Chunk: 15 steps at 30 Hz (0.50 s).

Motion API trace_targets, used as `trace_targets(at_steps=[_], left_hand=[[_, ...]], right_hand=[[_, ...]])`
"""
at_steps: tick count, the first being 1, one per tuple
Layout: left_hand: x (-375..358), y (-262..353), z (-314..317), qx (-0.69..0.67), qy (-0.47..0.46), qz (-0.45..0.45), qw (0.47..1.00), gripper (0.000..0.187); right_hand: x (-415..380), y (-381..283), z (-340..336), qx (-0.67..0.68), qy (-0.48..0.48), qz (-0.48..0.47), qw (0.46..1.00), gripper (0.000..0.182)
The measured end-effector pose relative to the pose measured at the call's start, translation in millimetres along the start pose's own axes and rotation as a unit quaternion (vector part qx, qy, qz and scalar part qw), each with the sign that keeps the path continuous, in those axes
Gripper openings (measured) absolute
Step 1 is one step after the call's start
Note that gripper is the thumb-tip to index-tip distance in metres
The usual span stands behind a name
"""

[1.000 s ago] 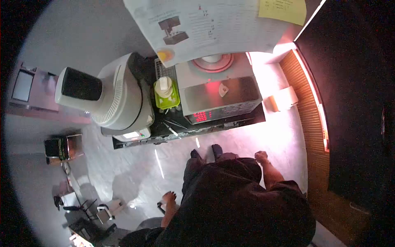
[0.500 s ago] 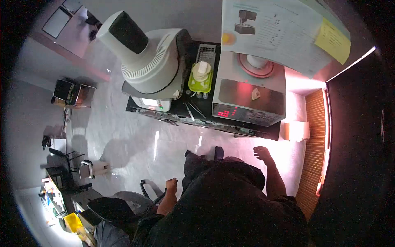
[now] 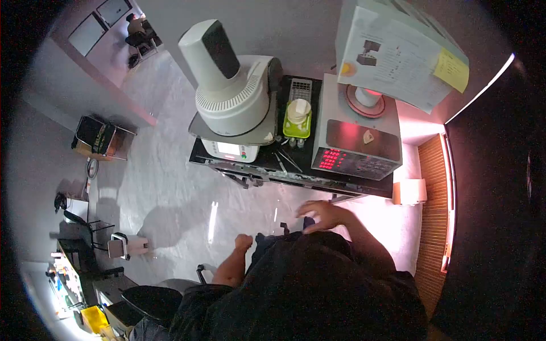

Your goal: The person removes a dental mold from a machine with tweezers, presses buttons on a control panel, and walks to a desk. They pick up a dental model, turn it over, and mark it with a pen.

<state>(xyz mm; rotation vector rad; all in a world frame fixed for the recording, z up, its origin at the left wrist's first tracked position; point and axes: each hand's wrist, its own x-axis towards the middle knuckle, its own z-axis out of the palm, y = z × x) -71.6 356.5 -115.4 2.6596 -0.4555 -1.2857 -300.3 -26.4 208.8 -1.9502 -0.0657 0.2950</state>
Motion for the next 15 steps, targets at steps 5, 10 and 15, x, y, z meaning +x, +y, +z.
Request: trace_targets(at_steps=[5,10,15], left_hand=[[14,52,-85,0.112,0.029,0.184,0.976,0.032],[10,99,-157,0.056,0.097,0.256,0.96,0.026],[-8,88,-198,0.032,0.086,0.254,0.963,0.022]], right_hand=[[163,-128,92,-0.019,-0.074,-0.247,0.966,0.078],[252,-210,158,-0.015,-0.175,-0.367,0.913,0.082],[326,-193,187,-0.053,-0.242,-0.28,0.927,0.073]])
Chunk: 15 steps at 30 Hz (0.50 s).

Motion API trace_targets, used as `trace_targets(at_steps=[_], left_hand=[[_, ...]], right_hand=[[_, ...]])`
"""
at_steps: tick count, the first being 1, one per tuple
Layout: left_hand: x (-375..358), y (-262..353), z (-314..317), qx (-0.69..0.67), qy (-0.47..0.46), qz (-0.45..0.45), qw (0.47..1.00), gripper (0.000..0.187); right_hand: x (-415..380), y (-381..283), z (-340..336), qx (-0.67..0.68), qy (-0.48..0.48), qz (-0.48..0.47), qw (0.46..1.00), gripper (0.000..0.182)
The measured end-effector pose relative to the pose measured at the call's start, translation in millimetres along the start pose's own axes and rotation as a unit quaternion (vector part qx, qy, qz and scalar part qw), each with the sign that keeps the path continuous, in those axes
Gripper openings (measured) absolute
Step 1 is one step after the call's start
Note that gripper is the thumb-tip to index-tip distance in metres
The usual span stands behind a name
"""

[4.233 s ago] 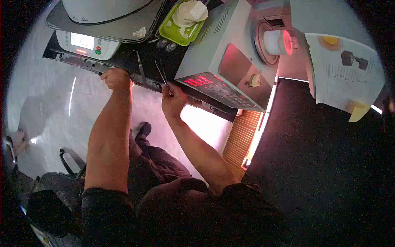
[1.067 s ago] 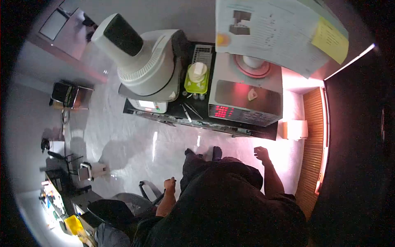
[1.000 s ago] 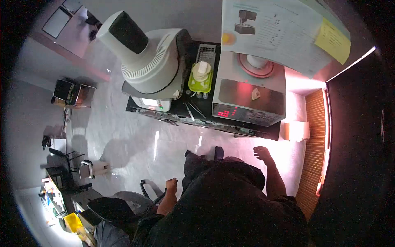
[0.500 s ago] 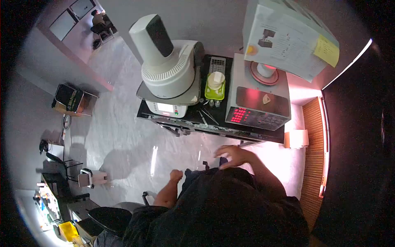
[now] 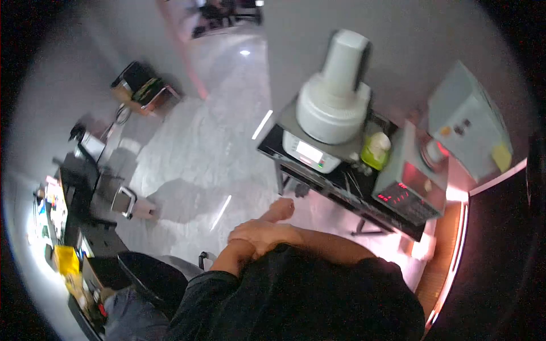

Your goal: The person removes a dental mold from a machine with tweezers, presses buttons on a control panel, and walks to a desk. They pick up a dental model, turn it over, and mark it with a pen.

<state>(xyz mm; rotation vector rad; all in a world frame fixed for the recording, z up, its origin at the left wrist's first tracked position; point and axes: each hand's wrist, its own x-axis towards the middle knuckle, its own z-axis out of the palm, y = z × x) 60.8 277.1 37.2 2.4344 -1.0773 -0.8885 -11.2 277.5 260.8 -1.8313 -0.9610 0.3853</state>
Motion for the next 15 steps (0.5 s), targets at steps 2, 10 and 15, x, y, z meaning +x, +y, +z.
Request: trace_targets(at_steps=[2,10,15], left_hand=[[-21,-19,-12,-0.012,-0.037,0.008,0.999,0.025],[-95,-122,-26,-0.002,-0.173,-0.068,0.982,0.027],[-55,-180,-78,0.029,-0.168,-0.132,0.976,0.029]], right_hand=[[12,18,3,-0.025,-0.008,0.087,0.996,0.064],[84,124,35,-0.091,-0.099,0.128,0.983,0.068],[188,67,31,-0.017,-0.141,-0.136,0.98,0.08]])
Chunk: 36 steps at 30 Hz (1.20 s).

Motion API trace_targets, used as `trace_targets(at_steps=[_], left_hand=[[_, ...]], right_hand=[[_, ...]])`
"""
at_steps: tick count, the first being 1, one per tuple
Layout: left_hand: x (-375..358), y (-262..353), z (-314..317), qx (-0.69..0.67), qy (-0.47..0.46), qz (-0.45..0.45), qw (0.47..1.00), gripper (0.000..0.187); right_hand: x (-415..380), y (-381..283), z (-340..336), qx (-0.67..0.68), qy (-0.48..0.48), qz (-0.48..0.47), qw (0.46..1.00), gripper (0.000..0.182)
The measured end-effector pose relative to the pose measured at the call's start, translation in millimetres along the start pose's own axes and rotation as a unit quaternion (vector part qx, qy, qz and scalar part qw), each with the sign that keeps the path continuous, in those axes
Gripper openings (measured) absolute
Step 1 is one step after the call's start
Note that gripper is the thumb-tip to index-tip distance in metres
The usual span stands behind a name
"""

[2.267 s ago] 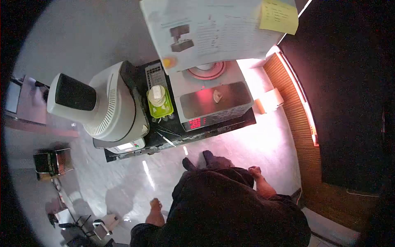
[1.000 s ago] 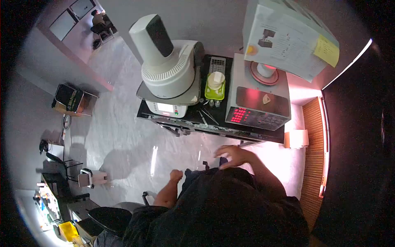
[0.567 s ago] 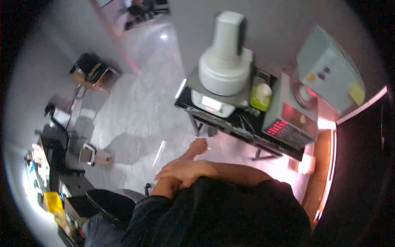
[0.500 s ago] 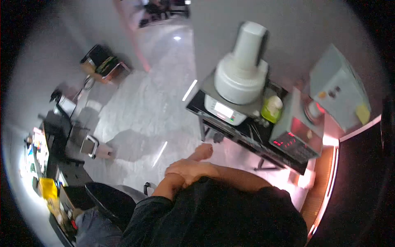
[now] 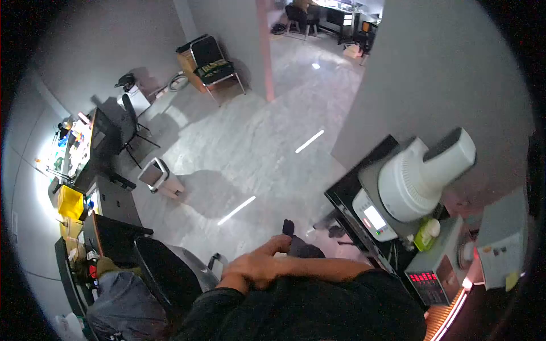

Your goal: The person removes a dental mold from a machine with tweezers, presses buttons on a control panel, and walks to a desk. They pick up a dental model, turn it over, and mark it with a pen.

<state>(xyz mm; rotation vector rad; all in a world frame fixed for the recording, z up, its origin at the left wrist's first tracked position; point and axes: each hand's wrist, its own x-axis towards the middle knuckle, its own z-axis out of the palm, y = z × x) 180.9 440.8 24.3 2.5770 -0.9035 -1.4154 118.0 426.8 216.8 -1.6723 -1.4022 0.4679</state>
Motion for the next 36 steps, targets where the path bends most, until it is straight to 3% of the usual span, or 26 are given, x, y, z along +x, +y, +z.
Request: trace_targets(at_steps=[1,3,4,6,9,11,15,18,21,23,24,25,26,28,31,33,34,36], left_hand=[[12,-17,-15,0.003,0.008,-0.018,1.0,0.029],[21,-57,-48,-0.046,0.048,-0.033,0.997,0.03],[24,-76,-62,-0.063,0.064,-0.04,0.995,0.03],[27,-117,-88,-0.089,0.111,-0.039,0.989,0.032],[24,-161,-119,-0.157,0.14,-0.089,0.974,0.034],[25,-184,-143,-0.165,0.146,-0.084,0.972,0.035],[19,-227,-179,-0.217,0.171,-0.103,0.956,0.039],[5,-237,-222,-0.314,0.235,-0.137,0.91,0.049],[-15,-232,-305,-0.174,0.413,0.056,0.892,0.072],[-33,-220,-378,-0.062,0.388,0.191,0.899,0.098],[-37,-211,-410,-0.203,0.348,0.329,0.854,0.104],[-36,-206,-437,-0.333,0.294,0.457,0.771,0.11],[-34,-210,-459,-0.273,0.27,0.482,0.787,0.107],[-33,-233,-497,-0.146,0.215,0.526,0.81,0.102],[12,-329,-517,-0.121,0.214,0.482,0.841,0.094],[-7,-383,-551,-0.083,0.15,0.267,0.948,0.079],[-11,-410,-567,-0.044,0.104,0.144,0.983,0.073],[-1,-472,-572,0.002,0.13,0.076,0.989,0.065]], right_hand=[[21,-1,-12,-0.007,0.001,-0.055,0.998,0.084],[49,21,-45,-0.015,-0.036,-0.068,0.997,0.089],[56,37,-64,-0.013,-0.074,-0.027,0.997,0.09],[58,92,-85,0.007,0.024,-0.088,0.996,0.086],[84,172,-116,-0.046,-0.103,0.202,0.973,0.071],[74,246,-147,-0.119,-0.118,0.23,0.959,0.061],[51,369,-158,-0.057,-0.009,0.259,0.964,0.072],[58,427,-182,-0.094,-0.063,0.331,0.937,0.075],[111,459,-220,-0.238,-0.218,0.351,0.879,0.055],[143,486,-250,-0.227,-0.206,0.394,0.867,0.047],[155,503,-261,-0.165,-0.144,0.433,0.874,0.046],[171,523,-272,-0.102,-0.08,0.469,0.874,0.045],[193,557,-278,-0.131,-0.136,0.441,0.877,0.052],[240,569,-306,-0.101,-0.086,0.421,0.897,0.055],[316,563,-360,-0.065,-0.026,0.417,0.906,0.054],[359,563,-380,-0.019,0.012,0.402,0.915,0.053],[376,565,-386,0.019,0.086,0.372,0.924,0.047],[396,571,-401,0.051,0.09,0.377,0.92,0.046]])
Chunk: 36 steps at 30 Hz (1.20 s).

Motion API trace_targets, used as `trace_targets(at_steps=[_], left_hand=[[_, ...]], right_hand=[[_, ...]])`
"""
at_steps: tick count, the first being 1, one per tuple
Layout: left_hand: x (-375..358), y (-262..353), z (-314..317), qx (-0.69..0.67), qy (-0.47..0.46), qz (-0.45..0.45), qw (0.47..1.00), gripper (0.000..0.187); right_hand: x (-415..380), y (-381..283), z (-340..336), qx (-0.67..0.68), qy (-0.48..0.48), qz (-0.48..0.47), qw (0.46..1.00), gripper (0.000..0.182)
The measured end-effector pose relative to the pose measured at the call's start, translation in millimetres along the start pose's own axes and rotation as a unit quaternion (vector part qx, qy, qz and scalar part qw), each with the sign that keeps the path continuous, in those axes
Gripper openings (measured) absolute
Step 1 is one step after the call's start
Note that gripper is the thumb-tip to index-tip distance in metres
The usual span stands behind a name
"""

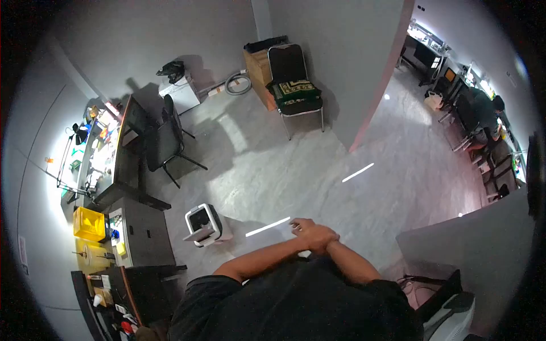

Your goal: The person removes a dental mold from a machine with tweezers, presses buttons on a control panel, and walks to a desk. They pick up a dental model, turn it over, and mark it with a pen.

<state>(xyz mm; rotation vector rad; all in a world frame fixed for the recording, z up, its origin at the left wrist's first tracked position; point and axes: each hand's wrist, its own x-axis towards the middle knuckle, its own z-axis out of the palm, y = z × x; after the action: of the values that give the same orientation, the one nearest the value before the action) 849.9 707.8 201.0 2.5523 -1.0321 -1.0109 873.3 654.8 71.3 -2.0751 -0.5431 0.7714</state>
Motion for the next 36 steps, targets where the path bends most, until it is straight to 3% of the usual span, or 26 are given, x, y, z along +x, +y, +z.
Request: trace_targets(at_steps=[2,5,7,8,10,12,15,18,21,23,25,30,32,35,36], left_hand=[[-11,-77,6,-0.018,0.176,0.143,0.974,0.058],[-9,-136,6,-0.079,0.247,0.104,0.96,0.057],[-25,-155,-34,-0.037,0.21,0.065,0.975,0.056],[-56,-147,-85,-0.009,0.189,0.041,0.981,0.055],[11,-216,-35,-0.083,0.266,0.17,0.945,0.064],[-14,-230,-103,-0.028,0.322,0.237,0.916,0.075],[-42,-256,-201,-0.037,0.216,0.25,0.943,0.088],[-57,-325,-236,-0.076,0.341,0.223,0.91,0.08],[-102,-408,-256,-0.115,0.401,0.048,0.908,0.071],[-128,-462,-254,-0.124,0.451,-0.043,0.883,0.061],[-140,-505,-233,-0.12,0.506,-0.112,0.847,0.063],[-174,-595,-197,-0.002,0.608,-0.225,0.761,0.055],[-187,-637,-190,0.049,0.663,-0.253,0.703,0.046],[-221,-698,-191,0.044,0.697,-0.266,0.664,0.052],[-234,-718,-191,-0.014,0.69,-0.264,0.674,0.052]], right_hand=[[24,-12,-10,0.005,-0.022,0.017,1.0,0.045],[80,-27,-20,-0.007,-0.07,0.015,0.997,0.043],[130,-35,-24,-0.023,-0.114,-0.004,0.993,0.041],[163,-42,-25,-0.035,-0.135,-0.017,0.99,0.041],[223,-93,-32,-0.084,-0.139,-0.05,0.985,0.039],[298,-130,-27,-0.105,-0.145,-0.089,0.98,0.04],[405,-178,-16,-0.123,-0.175,-0.131,0.968,0.036],[496,-228,-6,-0.145,-0.203,-0.168,0.954,0.035],[562,-272,-3,-0.152,-0.255,-0.205,0.933,0.035],[589,-301,1,-0.135,-0.266,-0.206,0.932,0.033],[617,-316,10,-0.123,-0.276,-0.214,0.929,0.033],[669,-350,23,-0.128,-0.364,-0.227,0.894,0.033],[697,-359,28,-0.12,-0.351,-0.211,0.904,0.033],[745,-390,24,-0.12,-0.342,-0.207,0.909,0.037],[757,-399,25,-0.112,-0.338,-0.197,0.913,0.037]])
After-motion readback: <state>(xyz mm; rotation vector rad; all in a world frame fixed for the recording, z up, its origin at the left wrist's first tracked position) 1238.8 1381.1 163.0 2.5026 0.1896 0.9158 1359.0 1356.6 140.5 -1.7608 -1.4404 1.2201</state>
